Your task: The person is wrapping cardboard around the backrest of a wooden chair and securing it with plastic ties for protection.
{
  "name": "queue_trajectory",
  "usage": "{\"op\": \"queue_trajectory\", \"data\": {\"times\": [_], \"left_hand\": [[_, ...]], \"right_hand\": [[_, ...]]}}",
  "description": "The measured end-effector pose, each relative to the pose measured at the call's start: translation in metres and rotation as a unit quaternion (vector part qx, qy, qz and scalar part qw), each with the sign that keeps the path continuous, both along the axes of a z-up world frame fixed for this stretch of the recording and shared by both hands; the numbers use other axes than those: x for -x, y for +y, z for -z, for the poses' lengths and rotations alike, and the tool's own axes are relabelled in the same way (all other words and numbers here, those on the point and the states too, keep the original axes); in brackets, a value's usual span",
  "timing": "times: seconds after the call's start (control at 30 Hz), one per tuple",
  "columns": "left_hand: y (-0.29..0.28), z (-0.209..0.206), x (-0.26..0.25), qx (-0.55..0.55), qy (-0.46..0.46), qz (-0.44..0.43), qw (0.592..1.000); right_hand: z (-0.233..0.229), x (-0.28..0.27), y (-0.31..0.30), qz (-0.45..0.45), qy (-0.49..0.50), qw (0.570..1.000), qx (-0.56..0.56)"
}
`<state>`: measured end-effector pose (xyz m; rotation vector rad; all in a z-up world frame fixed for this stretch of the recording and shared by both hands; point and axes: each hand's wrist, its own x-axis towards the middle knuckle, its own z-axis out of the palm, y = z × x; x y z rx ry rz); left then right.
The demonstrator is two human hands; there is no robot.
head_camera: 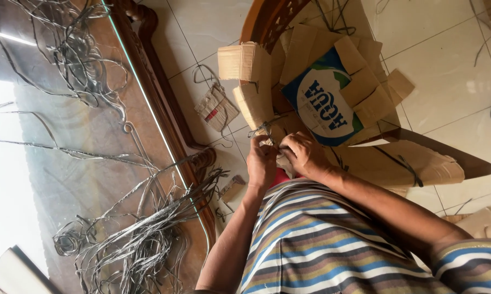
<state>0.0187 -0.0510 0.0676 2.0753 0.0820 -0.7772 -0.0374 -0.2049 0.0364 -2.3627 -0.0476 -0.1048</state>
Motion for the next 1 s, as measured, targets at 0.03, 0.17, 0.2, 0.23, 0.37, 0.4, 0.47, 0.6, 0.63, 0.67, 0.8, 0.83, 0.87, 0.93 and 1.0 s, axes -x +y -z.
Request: {"op": "queue_trajectory", "data": {"times": [0.03,0.17,0.2,0.23,0.37,0.4,0.47,0.6,0.63,0.67,0.8,0.83,0.87,0.93,1.0], "left_hand": [[0.001,-0.001,0.000,0.000,0.000,-0.001,1.000],[0.000,-0.012,0.010,0.025,-0.094,0.040,0.994],[-0.001,-0.017,0.012,0.029,-0.130,0.041,0.990],[-0.003,-0.020,0.017,0.029,-0.129,0.040,0.990],[-0.005,-0.021,0.028,0.022,-0.192,0.011,0.981],[-0.004,-0.019,0.030,0.021,-0.198,0.010,0.980],[-0.003,-0.020,0.029,0.024,-0.205,0.013,0.978],[-0.002,-0.018,0.032,0.013,-0.242,0.039,0.969],[0.001,-0.011,0.032,0.013,-0.240,0.041,0.970],[0.003,-0.005,0.033,-0.006,-0.270,0.068,0.960],[0.011,0.013,0.028,-0.031,-0.316,0.109,0.942],[0.010,0.021,0.030,-0.030,-0.315,0.109,0.942],[0.010,0.028,0.032,-0.040,-0.322,0.101,0.941],[0.010,0.040,0.034,-0.051,-0.327,0.090,0.939],[0.009,0.049,0.035,-0.047,-0.302,0.049,0.951]], "right_hand": [[-0.005,-0.002,0.002,-0.001,0.000,1.000,0.000],[-0.014,-0.003,0.008,0.011,-0.019,1.000,-0.010],[-0.013,-0.004,0.008,0.020,-0.024,0.999,-0.020],[-0.016,-0.004,0.008,0.019,-0.023,0.999,-0.020],[-0.017,-0.005,0.009,0.024,-0.051,0.998,-0.019],[-0.015,-0.003,0.009,0.015,-0.063,0.998,0.006],[-0.020,-0.003,0.010,-0.001,-0.081,0.996,0.030],[-0.023,-0.002,0.006,-0.040,-0.126,0.988,0.074],[-0.021,-0.002,0.007,-0.039,-0.124,0.989,0.074],[-0.019,-0.003,0.007,-0.052,-0.127,0.985,0.102],[0.019,-0.001,0.005,-0.087,-0.130,0.976,0.151],[0.013,-0.002,0.002,-0.087,-0.129,0.976,0.152],[0.008,-0.003,0.000,-0.089,-0.092,0.986,0.111],[-0.003,-0.011,-0.005,-0.094,-0.053,0.992,0.068],[-0.015,-0.021,-0.009,-0.087,0.119,0.983,-0.109]]}}
